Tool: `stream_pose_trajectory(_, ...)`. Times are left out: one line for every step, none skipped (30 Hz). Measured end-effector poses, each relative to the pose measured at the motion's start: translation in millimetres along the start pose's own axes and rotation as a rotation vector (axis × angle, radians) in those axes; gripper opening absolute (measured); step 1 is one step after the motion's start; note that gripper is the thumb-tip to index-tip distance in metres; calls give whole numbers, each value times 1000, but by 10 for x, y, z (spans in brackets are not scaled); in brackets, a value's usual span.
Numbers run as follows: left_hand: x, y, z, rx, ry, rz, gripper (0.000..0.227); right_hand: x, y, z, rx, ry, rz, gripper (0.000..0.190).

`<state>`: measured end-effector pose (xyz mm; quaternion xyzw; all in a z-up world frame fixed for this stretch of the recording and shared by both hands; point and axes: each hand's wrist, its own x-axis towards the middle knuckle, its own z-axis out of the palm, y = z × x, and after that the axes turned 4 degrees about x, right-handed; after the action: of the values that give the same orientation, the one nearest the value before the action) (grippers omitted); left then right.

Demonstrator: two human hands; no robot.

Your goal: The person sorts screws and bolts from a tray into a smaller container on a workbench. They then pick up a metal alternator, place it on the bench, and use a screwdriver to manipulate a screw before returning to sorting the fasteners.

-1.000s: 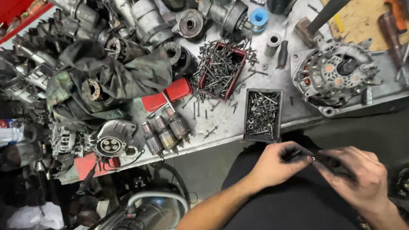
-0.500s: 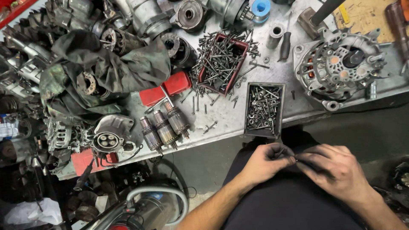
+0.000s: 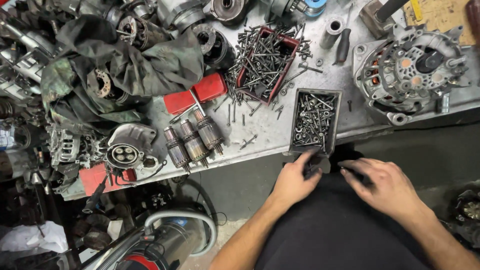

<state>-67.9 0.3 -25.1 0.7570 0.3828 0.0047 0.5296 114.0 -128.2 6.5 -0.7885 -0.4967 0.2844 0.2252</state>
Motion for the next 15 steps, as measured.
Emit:
stream_pose_trajectory(29, -32, -1, -1, 2, -2, 58, 23, 20, 29, 0, -3, -2, 26)
stream_pose_trajectory(54, -62, 5, 65, -36, 2, 63, 38, 41, 54, -1, -21, -25, 26)
stream_pose_trajectory(78, -90, 11, 130, -74, 7, 69, 52, 62, 78, -2, -38, -47, 26)
stream_pose_trajectory(114, -109, 40, 129, -70, 5, 69, 80, 52, 88, -2, -41, -50, 26)
stream_pose_trajectory(151, -125, 68, 188, -103, 8, 69, 108, 42, 97, -24, -64, -99, 26)
stream_pose_trajectory(185, -143, 95, 248, -137, 10, 70, 132, 29, 107, -46, -87, -145, 26)
stream_pose_trajectory(195, -105, 89, 248, -135, 9, 70, 133, 67, 168, -45, -88, -148, 26)
stream_pose_trajectory(218, -61, 88, 430, -102, -42, 78, 136, 111, 220, -84, -61, -214, 26)
stream_pose_trajectory(242, -15, 88, 611, -67, -92, 88, 139, 157, 270, -122, -34, -280, 26)
stream_pose_trajectory(214, 2, 73, 612, -68, -90, 88, 126, 171, 304, -122, -33, -278, 26)
stream_pose_trajectory(187, 21, 60, 574, -28, -96, 84, 114, 187, 337, -157, -33, -294, 30)
stream_pose_trajectory(182, 44, 45, 535, 14, -97, 80, 114, 210, 362, -196, -29, -308, 35)
stream_pose_trajectory(187, 42, 23, 536, 13, -90, 80, 128, 224, 345, -199, -24, -306, 35)
stream_pose_trajectory(160, 33, 4, 529, 90, -45, 70, 112, 228, 343, -308, -21, -282, 33)
stream_pose_trajectory(132, 23, -17, 520, 166, -1, 60, 96, 231, 343, -418, -19, -257, 31)
